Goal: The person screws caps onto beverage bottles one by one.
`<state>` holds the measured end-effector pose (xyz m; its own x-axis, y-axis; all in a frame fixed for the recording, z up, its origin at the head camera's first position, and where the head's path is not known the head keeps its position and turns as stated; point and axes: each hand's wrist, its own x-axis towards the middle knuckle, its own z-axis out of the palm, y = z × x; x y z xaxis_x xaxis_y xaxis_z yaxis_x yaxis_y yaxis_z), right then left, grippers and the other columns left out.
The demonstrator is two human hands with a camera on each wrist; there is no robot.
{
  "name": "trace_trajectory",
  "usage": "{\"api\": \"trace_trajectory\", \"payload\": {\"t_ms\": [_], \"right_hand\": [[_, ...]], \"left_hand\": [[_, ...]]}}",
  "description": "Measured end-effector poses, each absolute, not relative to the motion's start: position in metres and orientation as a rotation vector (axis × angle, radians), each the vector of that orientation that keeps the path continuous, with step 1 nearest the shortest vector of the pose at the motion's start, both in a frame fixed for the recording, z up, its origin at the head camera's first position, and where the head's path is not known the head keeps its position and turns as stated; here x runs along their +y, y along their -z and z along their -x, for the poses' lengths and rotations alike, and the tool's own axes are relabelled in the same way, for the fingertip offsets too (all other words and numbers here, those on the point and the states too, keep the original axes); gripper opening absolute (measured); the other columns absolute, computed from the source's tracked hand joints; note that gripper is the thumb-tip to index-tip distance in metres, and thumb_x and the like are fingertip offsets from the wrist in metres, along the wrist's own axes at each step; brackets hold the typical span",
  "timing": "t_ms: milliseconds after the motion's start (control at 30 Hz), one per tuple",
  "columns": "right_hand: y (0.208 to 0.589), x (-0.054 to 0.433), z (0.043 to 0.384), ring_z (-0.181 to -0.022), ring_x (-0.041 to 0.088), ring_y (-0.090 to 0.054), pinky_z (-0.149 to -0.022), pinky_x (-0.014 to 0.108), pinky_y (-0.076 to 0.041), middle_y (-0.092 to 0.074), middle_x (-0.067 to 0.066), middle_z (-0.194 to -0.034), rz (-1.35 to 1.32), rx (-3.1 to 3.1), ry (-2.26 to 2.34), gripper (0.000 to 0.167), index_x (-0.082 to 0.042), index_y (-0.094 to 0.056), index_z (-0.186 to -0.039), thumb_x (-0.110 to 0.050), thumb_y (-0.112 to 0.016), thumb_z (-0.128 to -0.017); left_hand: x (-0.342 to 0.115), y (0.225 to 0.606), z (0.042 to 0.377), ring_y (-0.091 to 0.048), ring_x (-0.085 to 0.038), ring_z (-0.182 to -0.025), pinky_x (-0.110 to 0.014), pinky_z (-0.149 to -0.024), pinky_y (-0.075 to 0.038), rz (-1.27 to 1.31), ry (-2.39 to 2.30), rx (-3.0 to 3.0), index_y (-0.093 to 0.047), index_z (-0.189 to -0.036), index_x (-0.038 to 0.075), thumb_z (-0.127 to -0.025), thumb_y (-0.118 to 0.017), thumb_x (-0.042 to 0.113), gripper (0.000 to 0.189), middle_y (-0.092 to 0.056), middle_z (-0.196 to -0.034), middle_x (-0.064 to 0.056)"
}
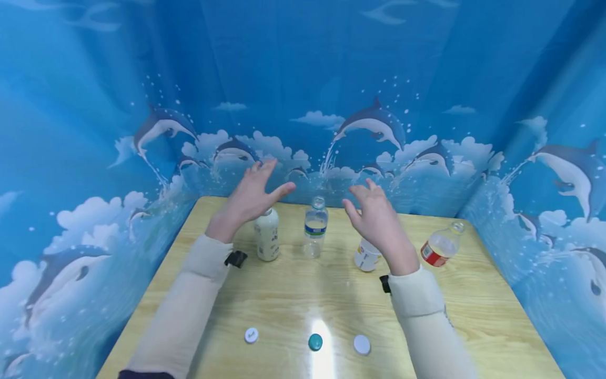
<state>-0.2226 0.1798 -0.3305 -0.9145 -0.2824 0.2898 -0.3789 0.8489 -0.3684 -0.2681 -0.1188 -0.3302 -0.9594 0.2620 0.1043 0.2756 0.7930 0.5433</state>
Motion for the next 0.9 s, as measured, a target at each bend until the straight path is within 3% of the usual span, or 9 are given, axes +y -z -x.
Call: {"api": "trace_trajectory", "payload": {"t_ms": [133,300,467,900], "right_hand": [[0.339,0.165,0.202,-0.15,0.044,-0.044,-0.123,0.063,-0.036,-0.069,0.021,-0.137,-0.646,-2.662,-0.676,0.037,-0.001,-0.067,-0.137,-0.024,-0.062,-0.108],[0.353,0.142,0.184,-0.138,0.042,-0.059,-0.117,0.058,-0.046,-0.076,0.018,-0.124,-0.787,-2.528,-0.667,0.03,-0.001,-0.073,-0.127,-0.021,-0.067,-0.105],[0.367,0.119,0.176,-0.126,0.038,-0.068,-0.107,0.053,-0.056,-0.079,0.015,-0.118,-0.882,-2.498,-0.705,0.027,-0.002,-0.075,-0.122,-0.02,-0.07,-0.103],[0.406,0.074,0.189,-0.097,0.029,-0.078,-0.082,0.046,-0.065,-0.078,0.015,-0.121,-0.81,-2.721,-0.714,0.037,-0.003,-0.07,-0.132,-0.029,-0.063,-0.106]], "left_hand": [[-0.14,0.336,0.26,0.003,-0.048,-0.163,-0.079,-0.124,-0.009,0.394,0.967,-2.931,-0.008,-0.17,0.033,-0.089,-0.043,0.09,0.105,-0.004,-0.179,-0.01],[-0.161,0.355,0.252,0.006,-0.051,-0.161,-0.081,-0.122,-0.006,0.321,1.015,-2.938,-0.009,-0.171,0.032,-0.091,-0.045,0.088,0.103,-0.001,-0.178,-0.017],[-0.169,0.384,0.25,-0.01,-0.052,-0.161,-0.077,-0.124,-0.016,0.255,1.095,-2.956,-0.01,-0.171,0.026,-0.095,-0.05,0.082,0.102,-0.012,-0.177,-0.017],[-0.16,0.428,0.259,-0.03,-0.052,-0.154,-0.077,-0.12,-0.027,0.224,1.257,-2.921,-0.021,-0.17,0.03,-0.094,-0.05,0.083,0.097,-0.03,-0.172,-0.02]]}}
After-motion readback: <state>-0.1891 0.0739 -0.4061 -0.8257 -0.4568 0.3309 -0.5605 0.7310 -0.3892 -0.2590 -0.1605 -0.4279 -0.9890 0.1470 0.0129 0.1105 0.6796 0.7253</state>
